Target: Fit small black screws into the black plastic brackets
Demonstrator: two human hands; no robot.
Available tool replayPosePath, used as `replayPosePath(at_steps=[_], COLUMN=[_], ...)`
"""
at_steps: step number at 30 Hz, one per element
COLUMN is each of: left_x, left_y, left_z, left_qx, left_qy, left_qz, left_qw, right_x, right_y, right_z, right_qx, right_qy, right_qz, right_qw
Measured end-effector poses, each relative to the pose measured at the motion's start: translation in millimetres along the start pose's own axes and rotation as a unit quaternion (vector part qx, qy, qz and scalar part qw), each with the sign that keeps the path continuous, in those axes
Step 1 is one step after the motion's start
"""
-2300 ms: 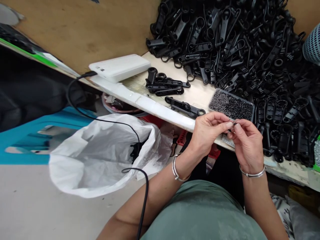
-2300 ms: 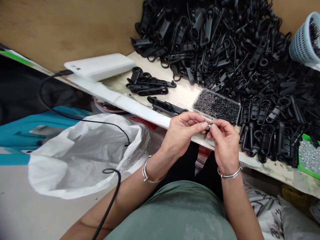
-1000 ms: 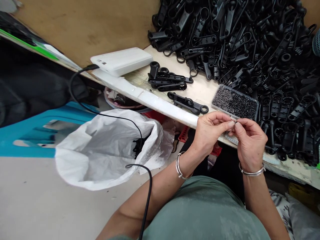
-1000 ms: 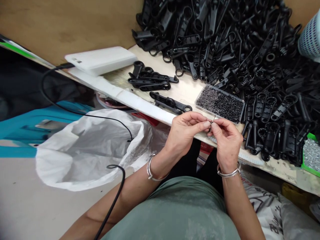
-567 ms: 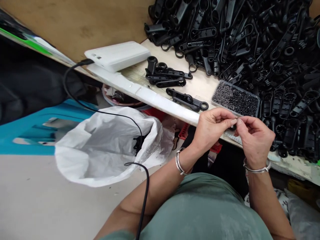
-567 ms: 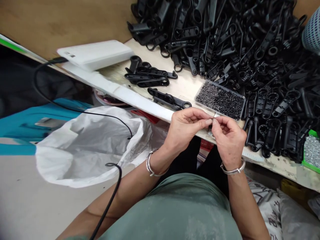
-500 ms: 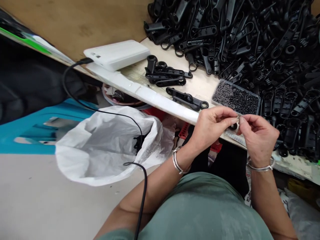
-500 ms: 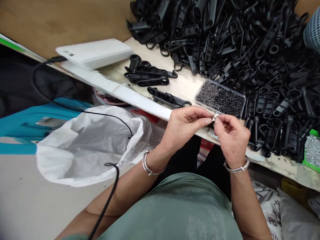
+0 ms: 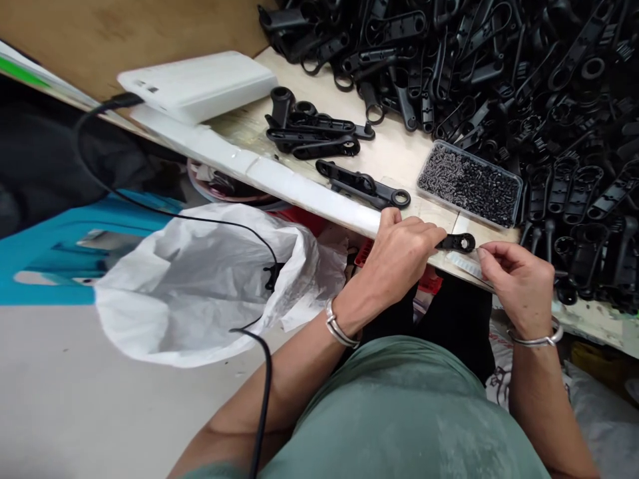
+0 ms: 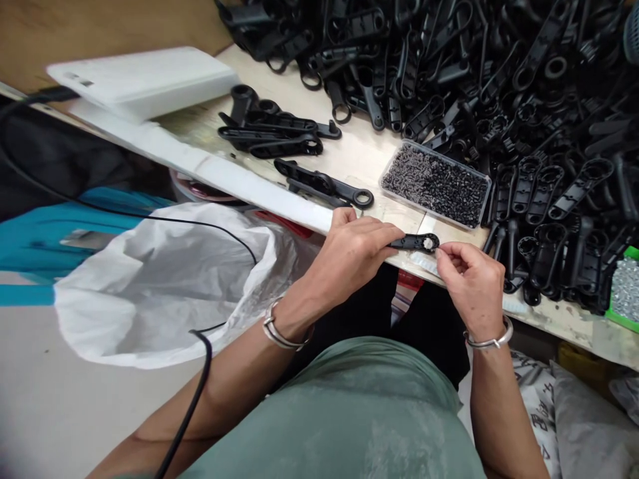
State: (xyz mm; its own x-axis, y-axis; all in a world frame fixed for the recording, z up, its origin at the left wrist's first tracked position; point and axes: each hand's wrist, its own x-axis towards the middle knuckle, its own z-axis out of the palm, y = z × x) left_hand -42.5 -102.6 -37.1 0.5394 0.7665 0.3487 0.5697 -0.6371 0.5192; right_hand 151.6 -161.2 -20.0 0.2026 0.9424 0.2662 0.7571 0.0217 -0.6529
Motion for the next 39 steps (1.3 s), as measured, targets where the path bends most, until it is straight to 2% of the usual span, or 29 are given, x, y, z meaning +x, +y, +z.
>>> replayPosePath(at_steps=[7, 17, 20, 23, 28, 31, 39], left_x=[-2.9, -2.9, -2.4, -2.2, -2.8, -3.0, -3.1], left_y=[3.9, 3.5, 3.4, 2.5, 2.1, 4.0, 8.7], left_z=[-1.3, 0.8, 1.6, 2.5, 2.5, 1.3, -0.4], left_qx=[0.002, 0.024, 0.032, 0.035, 0.030, 0.047, 0.084], left_qy=[-0.017, -0.008, -0.007, -0.003, -0.024, -0.056, -0.097], left_qz=[-0.006, 0.002, 0.004, 0.009, 0.028, 0.044, 0.065], left_qw=[1.000, 1.000, 0.999, 0.999, 0.999, 0.996, 0.990], right_x=[4.1, 11.2, 9.8, 11.7, 23.0, 26.4, 20.1], right_y=[-1.5, -7.6, -16.9, -26.1, -24.8, -22.9, -29.0], right_z=[1.7, 6.3, 9.1, 7.7, -3.6, -5.1, 2.3], right_qx=[-0.111, -0.201, -0.255, -0.290, -0.174, -0.157, -0.253], right_qy=[-0.029, -0.067, -0.087, -0.113, -0.198, -0.198, -0.170], right_qz=[-0.126, -0.201, -0.190, -0.146, -0.079, -0.066, -0.067], right_qw=[0.985, 0.956, 0.944, 0.939, 0.961, 0.965, 0.950])
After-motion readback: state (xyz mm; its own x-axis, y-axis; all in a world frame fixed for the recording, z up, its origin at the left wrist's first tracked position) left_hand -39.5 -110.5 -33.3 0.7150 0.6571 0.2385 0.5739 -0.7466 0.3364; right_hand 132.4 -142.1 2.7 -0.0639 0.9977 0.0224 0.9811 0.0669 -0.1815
